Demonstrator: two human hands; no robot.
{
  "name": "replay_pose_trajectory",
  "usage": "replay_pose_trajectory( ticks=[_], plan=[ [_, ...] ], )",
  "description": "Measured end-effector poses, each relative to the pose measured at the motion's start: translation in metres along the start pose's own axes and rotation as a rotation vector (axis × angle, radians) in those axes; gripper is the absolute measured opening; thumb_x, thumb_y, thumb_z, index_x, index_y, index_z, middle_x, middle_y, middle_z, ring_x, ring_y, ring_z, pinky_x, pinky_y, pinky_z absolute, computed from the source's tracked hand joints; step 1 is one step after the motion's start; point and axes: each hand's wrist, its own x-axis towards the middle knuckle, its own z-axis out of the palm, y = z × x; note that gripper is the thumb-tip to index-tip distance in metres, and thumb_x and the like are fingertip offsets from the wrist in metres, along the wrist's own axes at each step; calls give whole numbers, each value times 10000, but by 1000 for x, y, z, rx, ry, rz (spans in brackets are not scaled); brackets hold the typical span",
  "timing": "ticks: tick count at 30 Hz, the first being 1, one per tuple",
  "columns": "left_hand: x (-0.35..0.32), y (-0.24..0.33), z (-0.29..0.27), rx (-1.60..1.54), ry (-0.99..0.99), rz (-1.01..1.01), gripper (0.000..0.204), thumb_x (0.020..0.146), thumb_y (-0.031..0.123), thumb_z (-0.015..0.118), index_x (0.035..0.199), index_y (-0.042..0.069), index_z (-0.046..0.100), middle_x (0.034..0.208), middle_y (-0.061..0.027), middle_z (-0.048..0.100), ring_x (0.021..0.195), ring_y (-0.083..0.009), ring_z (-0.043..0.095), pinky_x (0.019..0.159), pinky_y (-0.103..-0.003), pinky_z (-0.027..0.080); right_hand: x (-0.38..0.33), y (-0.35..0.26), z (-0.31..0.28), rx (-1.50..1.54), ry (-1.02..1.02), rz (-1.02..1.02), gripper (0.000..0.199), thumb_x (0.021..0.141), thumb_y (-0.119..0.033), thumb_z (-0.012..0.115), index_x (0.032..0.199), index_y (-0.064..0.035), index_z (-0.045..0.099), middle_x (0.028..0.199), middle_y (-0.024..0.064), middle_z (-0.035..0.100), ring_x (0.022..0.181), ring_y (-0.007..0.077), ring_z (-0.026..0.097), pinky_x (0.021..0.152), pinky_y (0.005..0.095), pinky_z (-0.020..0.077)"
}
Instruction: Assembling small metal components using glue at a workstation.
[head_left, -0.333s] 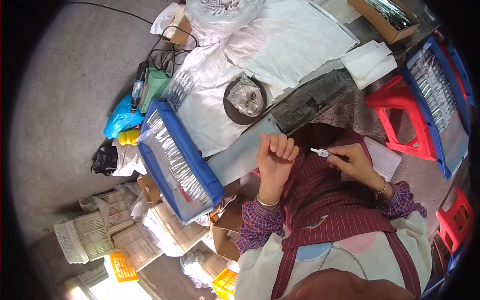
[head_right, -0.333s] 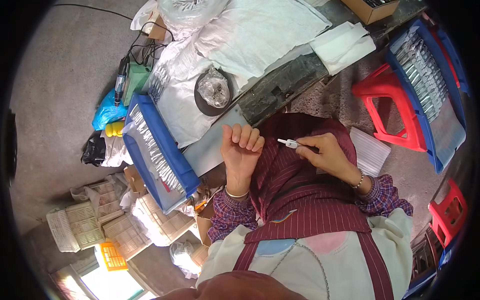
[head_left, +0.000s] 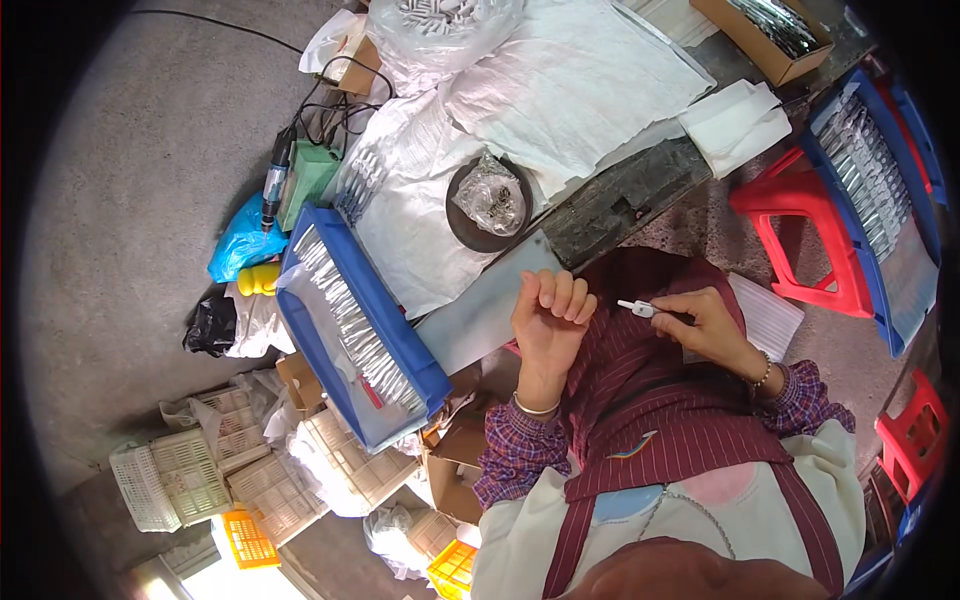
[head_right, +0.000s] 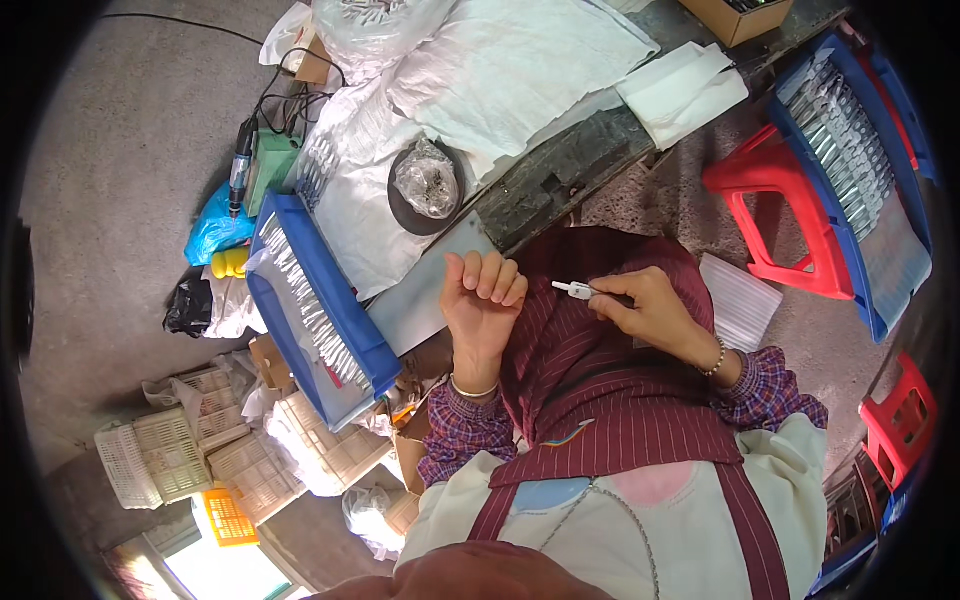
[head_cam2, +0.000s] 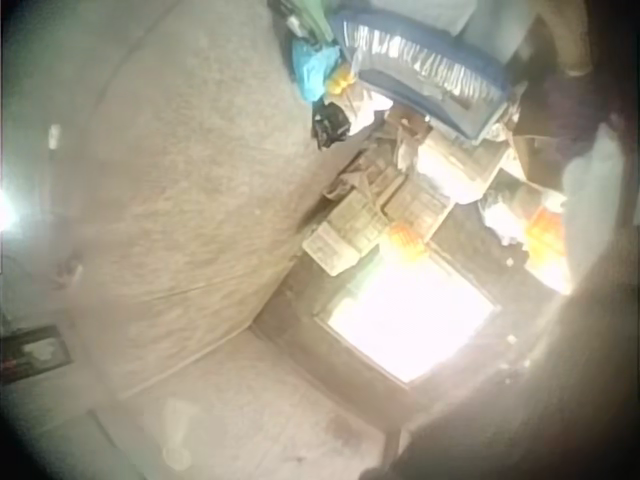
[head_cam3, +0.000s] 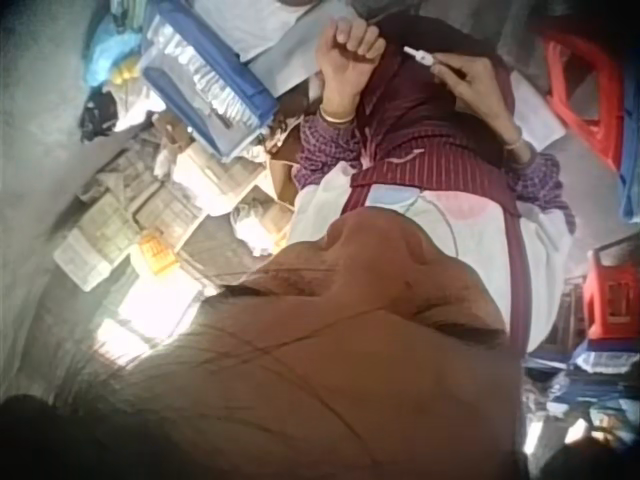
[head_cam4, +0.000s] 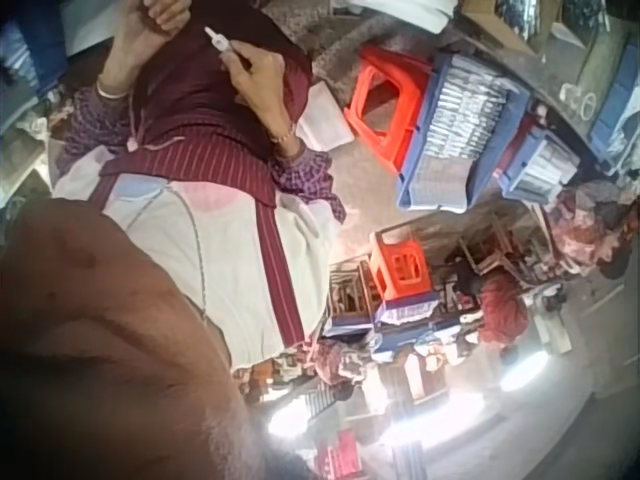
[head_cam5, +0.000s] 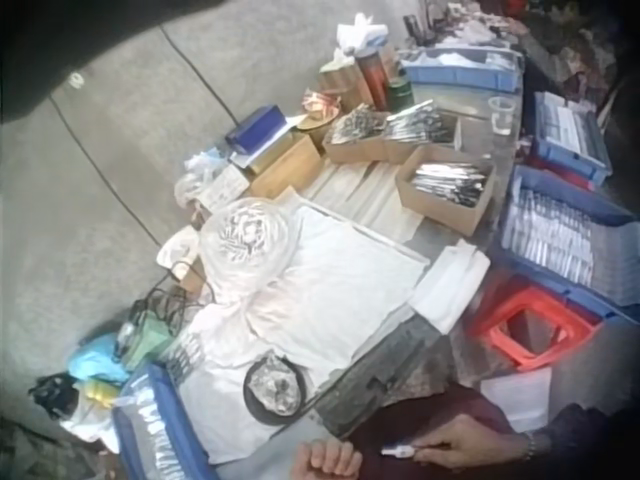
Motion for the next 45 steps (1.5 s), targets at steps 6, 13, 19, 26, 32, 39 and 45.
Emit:
replay_pose_trajectory(
  ticks=[6,13,19,26,32,39,45],
  plan=[
    [0,13,18,671,-47,146,372,957,339,446,706,71,508,645,-29,459,601,-127,400,577,-257,341,0,4,-5,-10,-10,-2,172,817,-113,587,898,21,658,635,89,624,549,108,564,519,259,427],
    [44,72,46,2013,94,847,153,767,50,648,920,43,646,797,-98,621,711,-194,563,644,-280,439,3,-4,-13,-33,-34,45,177,824,-112,592,931,11,662,640,86,631,546,99,566,515,251,432],
    [55,91,18,2294,160,818,242,718,69,620,956,97,655,967,-118,565,957,-304,527,811,-386,450,2,-11,6,76,-35,190,193,848,-118,584,913,55,639,595,-18,533,563,33,463,489,214,367],
    [68,75,-1,2215,147,1040,139,648,161,666,781,124,649,906,-61,566,929,-264,507,790,-362,451,1,10,2,-47,-86,188,225,871,-131,573,954,68,635,675,-41,518,599,26,435,500,199,349],
    [68,76,-5,2228,231,1097,150,617,167,675,764,137,657,853,-30,565,866,-237,508,715,-335,460,7,11,11,-88,-165,60,232,875,-132,560,963,69,634,669,-50,507,595,25,408,496,197,312],
    [77,74,-4,2167,232,1241,108,634,172,654,737,139,660,781,-19,576,836,-219,522,706,-344,451,5,14,15,-154,-233,152,223,876,-129,556,949,67,633,648,-53,486,579,24,385,485,199,278],
    [72,74,-10,2058,275,1297,106,629,175,636,727,143,659,761,-29,586,803,-224,544,714,-358,454,4,10,25,-175,-245,196,221,884,-147,553,915,57,633,627,-51,474,557,26,383,472,204,269]
  ],
)
